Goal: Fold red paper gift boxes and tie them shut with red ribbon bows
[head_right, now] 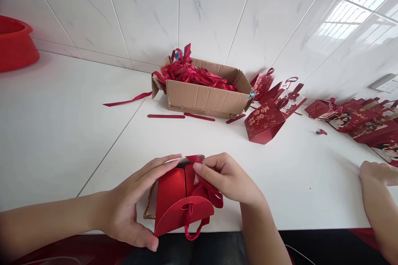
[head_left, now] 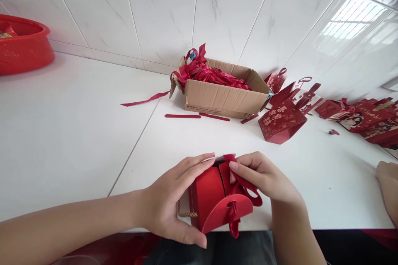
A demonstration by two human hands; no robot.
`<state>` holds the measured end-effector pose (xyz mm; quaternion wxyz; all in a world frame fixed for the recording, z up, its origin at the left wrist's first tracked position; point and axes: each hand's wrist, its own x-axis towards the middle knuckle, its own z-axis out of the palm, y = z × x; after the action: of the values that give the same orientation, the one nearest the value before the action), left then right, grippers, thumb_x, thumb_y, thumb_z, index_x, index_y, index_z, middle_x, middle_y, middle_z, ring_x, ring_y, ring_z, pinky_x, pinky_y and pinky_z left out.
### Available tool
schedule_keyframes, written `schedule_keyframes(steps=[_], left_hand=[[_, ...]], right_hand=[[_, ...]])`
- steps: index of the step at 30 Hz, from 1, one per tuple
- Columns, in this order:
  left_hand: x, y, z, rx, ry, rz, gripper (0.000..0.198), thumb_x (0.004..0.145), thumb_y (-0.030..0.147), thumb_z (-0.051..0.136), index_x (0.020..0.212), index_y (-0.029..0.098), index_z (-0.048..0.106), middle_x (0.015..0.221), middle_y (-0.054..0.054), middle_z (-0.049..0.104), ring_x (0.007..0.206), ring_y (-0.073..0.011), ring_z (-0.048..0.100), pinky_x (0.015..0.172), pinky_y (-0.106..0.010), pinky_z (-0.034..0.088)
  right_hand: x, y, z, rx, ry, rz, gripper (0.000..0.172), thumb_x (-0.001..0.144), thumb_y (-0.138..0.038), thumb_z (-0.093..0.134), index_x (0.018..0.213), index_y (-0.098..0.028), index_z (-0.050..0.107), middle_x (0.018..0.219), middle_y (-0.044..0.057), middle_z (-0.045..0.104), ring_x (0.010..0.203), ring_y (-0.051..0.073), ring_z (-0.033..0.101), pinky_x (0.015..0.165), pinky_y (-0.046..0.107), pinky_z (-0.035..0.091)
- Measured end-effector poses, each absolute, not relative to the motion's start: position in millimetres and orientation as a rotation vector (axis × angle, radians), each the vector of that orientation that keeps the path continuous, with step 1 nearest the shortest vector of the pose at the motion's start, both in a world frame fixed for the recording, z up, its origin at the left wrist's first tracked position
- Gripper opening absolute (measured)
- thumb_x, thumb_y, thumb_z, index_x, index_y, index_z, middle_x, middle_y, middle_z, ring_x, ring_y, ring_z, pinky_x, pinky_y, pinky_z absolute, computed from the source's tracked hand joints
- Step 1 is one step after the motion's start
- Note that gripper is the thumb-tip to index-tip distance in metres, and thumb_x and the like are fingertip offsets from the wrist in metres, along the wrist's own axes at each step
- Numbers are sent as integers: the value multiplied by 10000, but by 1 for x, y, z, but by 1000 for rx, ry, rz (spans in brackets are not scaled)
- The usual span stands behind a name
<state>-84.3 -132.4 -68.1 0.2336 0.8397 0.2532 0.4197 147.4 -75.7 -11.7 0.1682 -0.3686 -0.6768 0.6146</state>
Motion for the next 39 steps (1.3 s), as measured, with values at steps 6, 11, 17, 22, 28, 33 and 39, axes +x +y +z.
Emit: schedule_keyframes(steps=[6, 11, 17, 22, 28, 33, 39], left_hand=[[-85, -132, -69, 2281, 710, 1151, 1141, 614, 620, 760, 1507, 210, 181, 1483, -188, 354, 1355, -362, 374, 1103, -515, 380], [-84, -132, -67, 2265, 701, 1138, 1123, 625, 605, 761, 1507, 218, 183, 1483, -188, 355, 1353, -362, 378, 1095, -526, 385], [-83, -132, -68, 2264, 669, 1173, 1131, 613, 589, 777, 1503, 194, 200, 1459, -204, 372, 1334, -364, 397, 1080, -521, 403], [-83, -131, -68, 2276, 656, 1172, 1124, 622, 586, 771, 1499, 166, 209, 1439, -210, 384, 1325, -360, 404, 1078, -512, 412], [-83, -132, -67, 2278, 676, 1171, 1127, 606, 595, 777, 1497, 194, 215, 1423, -200, 406, 1291, -360, 438, 1045, -514, 439], [-84, -132, -68, 2308, 649, 1175, 1146, 598, 592, 784, 1498, 173, 210, 1423, -209, 400, 1281, -357, 447, 1044, -491, 451], [-83, -132, -67, 2320, 654, 1171, 1129, 608, 607, 769, 1498, 186, 217, 1425, -195, 403, 1283, -346, 447, 1049, -484, 450]], right_hand=[[148, -78, -14, -1062, -1834, 1801, 479, 875, -488, 553, 555, -132, 540, 468, -25, 437, 448, 53, 340, 444, 227, 240], [146, -78, -13, -1048, -1839, 1794, 498, 882, -503, 531, 545, -137, 531, 451, -36, 401, 440, 52, 301, 435, 236, 211], [143, -79, -15, -1048, -1923, 1735, 490, 868, -534, 540, 575, -143, 505, 462, -53, 375, 437, 42, 279, 409, 215, 192], [143, -80, -17, -1012, -1952, 1704, 477, 875, -510, 543, 571, -147, 489, 488, -45, 393, 461, 47, 290, 424, 216, 213], [140, -81, -16, -991, -1967, 1613, 424, 872, -491, 555, 633, -141, 567, 613, -7, 504, 521, 66, 375, 468, 220, 290], [138, -82, -16, -996, -1956, 1593, 465, 886, -488, 532, 564, -161, 451, 564, -22, 442, 511, 64, 335, 456, 219, 267], [135, -83, -21, -1079, -1917, 1507, 457, 847, -491, 590, 549, -158, 496, 513, -21, 442, 490, 68, 331, 446, 229, 259]])
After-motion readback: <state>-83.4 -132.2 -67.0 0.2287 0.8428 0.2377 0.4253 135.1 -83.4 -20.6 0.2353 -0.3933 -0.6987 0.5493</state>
